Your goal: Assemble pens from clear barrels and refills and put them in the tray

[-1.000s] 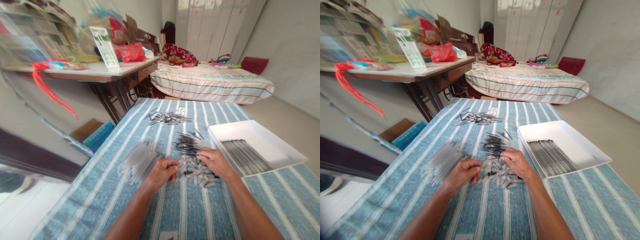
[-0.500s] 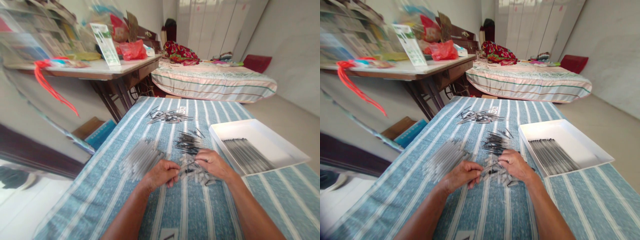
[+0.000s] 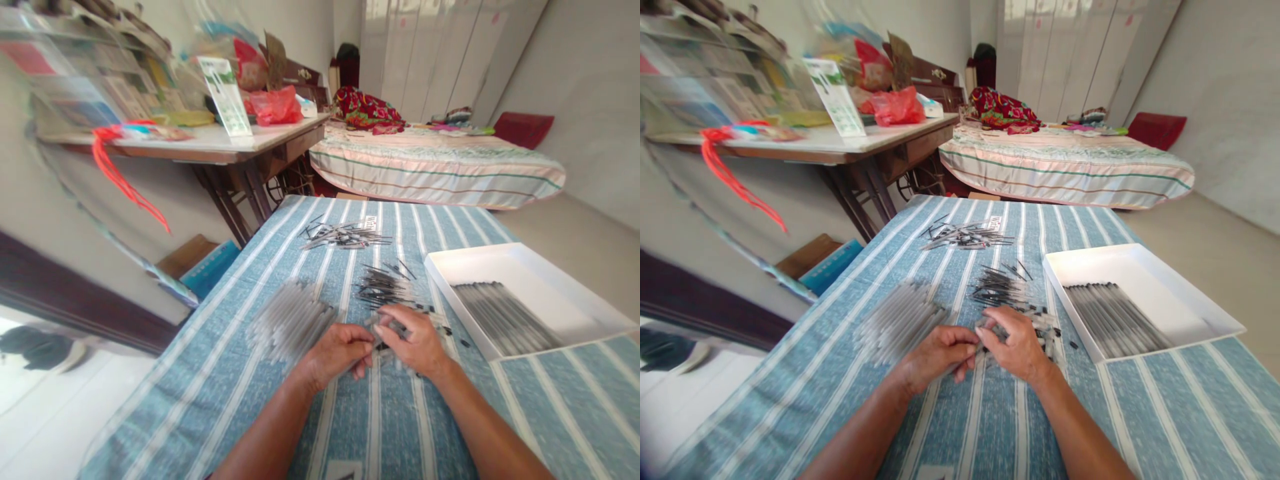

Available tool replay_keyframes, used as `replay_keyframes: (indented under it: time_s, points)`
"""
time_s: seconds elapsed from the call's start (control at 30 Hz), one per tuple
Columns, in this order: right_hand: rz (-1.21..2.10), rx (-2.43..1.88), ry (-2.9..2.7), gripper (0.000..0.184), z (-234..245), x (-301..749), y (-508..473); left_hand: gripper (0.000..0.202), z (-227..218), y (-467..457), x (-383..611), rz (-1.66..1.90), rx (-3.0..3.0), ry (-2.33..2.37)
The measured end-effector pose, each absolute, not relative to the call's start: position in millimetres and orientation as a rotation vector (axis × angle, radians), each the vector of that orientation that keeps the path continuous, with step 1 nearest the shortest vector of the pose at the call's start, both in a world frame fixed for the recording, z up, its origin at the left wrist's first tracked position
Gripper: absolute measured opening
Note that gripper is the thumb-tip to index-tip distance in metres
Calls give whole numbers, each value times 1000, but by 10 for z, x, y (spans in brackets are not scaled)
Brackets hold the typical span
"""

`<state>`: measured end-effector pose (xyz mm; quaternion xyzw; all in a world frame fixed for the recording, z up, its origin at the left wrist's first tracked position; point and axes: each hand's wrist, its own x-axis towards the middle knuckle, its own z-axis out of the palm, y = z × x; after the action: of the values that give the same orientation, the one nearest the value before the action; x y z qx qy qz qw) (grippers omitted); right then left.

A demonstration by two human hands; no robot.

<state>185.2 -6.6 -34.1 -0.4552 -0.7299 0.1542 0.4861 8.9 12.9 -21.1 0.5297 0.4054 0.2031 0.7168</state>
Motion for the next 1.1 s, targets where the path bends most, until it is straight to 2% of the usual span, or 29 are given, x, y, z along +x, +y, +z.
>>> replay_keyframes:
  time_s: [0.2, 0.4, 0.7, 1.1]
  points:
    - [611, -1004, -1671, 31, -290, 1682, -180, 15, -228, 105, 111, 495, 1134, 796]
    - [767, -944, -1631, 30, -241, 1674, -197, 14, -235, 109, 111, 536, 1063, 742]
    - [187, -1177, -1795, 11, -420, 1889, 78, 11, -148, 229, 85, 832, 870, 731]
    - [170, -1293, -1805, 12, -528, 2192, 167, 18, -107, 242, 72, 938, 794, 706]
